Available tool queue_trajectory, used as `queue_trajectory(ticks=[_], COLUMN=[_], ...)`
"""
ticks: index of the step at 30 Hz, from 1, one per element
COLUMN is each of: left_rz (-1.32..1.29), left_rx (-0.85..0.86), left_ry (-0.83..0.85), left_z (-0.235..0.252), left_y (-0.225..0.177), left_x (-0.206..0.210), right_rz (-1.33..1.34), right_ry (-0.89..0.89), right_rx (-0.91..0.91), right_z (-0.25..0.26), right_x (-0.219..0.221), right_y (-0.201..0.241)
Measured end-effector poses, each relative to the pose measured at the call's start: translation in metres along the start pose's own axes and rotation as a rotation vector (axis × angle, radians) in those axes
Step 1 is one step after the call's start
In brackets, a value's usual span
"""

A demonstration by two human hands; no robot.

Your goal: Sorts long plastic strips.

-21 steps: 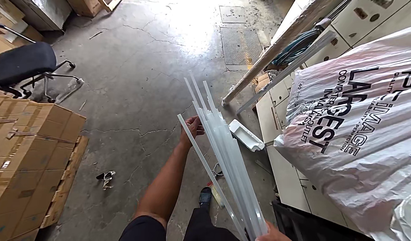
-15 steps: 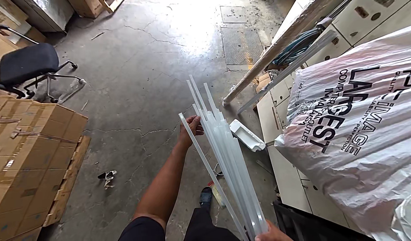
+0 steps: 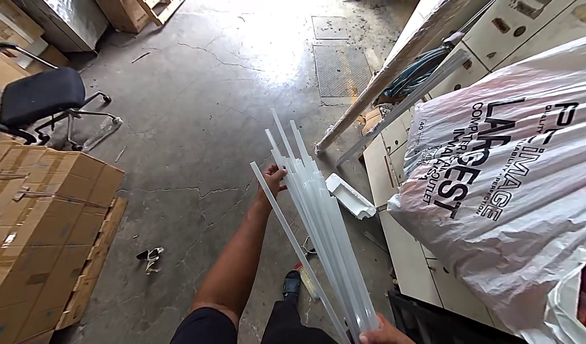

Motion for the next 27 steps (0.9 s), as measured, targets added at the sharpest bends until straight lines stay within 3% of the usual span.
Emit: queue_trajectory(ticks=[2, 7, 11, 18, 27], left_rz=[0.041, 0.432, 0.421, 0.181, 0.165], left_rx=[0.031, 0.137, 0.205, 0.107, -0.034], left_ry=[0.027, -0.054, 0.036, 0.068, 0.379], left_z=[0.000, -0.008, -0.020, -0.035, -0.077], left_y=[-0.005, -0.014, 0.003, 0.022, 0.051], left_x=[0.005, 0.004, 0.006, 0.029, 0.071], right_rz=[0.006, 0.039, 0.080, 0.053, 0.004], right_ry=[0.005, 0.134, 0.231, 0.203, 0.163], right_rx=[0.010, -0.004, -0.014, 0.029, 0.014], right_z=[0.000, 0.000, -0.005, -0.002, 0.002], right_x=[-0.002, -0.001, -0.005, -0.014, -0.007], right_y=[-0.003, -0.002, 0.000, -0.005, -0.009])
Point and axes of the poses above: each hand's wrist, its own z-axis towards the middle knuckle, its own x-axis out of the palm, y = z × x, the point moved 8 cm from there along z, towards the middle knuckle, and after that the axes turned 14 degrees about y, right-handed, at the moved point
